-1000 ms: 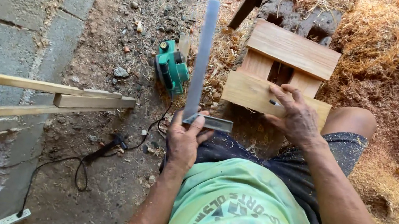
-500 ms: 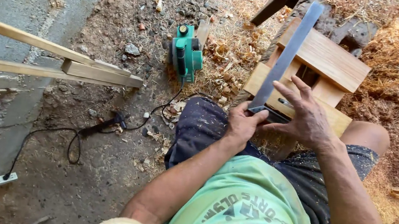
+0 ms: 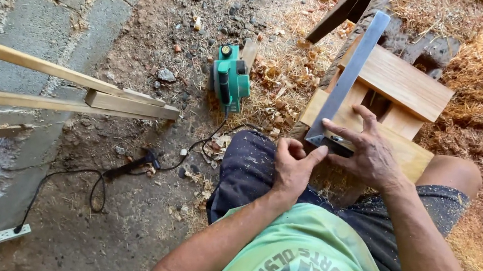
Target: Measuring and marking wooden boards using a square and a pencil.
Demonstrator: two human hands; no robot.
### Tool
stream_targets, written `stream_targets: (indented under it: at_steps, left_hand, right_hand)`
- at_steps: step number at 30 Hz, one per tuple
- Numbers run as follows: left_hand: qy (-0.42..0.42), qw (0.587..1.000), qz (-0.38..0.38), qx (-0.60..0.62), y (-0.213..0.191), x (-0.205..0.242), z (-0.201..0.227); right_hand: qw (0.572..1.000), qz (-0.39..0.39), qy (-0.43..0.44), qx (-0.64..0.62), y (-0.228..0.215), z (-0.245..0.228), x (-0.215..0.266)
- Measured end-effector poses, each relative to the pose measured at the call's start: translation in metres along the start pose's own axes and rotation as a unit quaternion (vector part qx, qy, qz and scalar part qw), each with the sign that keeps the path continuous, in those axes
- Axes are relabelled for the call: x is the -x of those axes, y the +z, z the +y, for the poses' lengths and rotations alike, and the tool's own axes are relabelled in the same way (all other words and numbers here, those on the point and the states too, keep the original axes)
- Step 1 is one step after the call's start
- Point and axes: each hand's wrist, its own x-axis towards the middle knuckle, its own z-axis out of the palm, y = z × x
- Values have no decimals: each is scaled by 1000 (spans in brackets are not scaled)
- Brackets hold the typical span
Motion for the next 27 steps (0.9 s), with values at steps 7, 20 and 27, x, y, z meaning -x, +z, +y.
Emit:
stream_targets:
  at_steps: [7, 20, 27]
  left_hand:
    - [-50, 965, -248, 73, 16, 3, 36]
    - [-25, 969, -191, 157, 32, -16, 13]
    - [3, 951, -57, 303, -56, -47, 62]
  right_hand:
    - [999, -11, 40, 34, 1, 0, -1]
    - [1000, 17, 10, 1, 1, 7, 1]
    - [997, -28, 52, 42, -14, 4, 10]
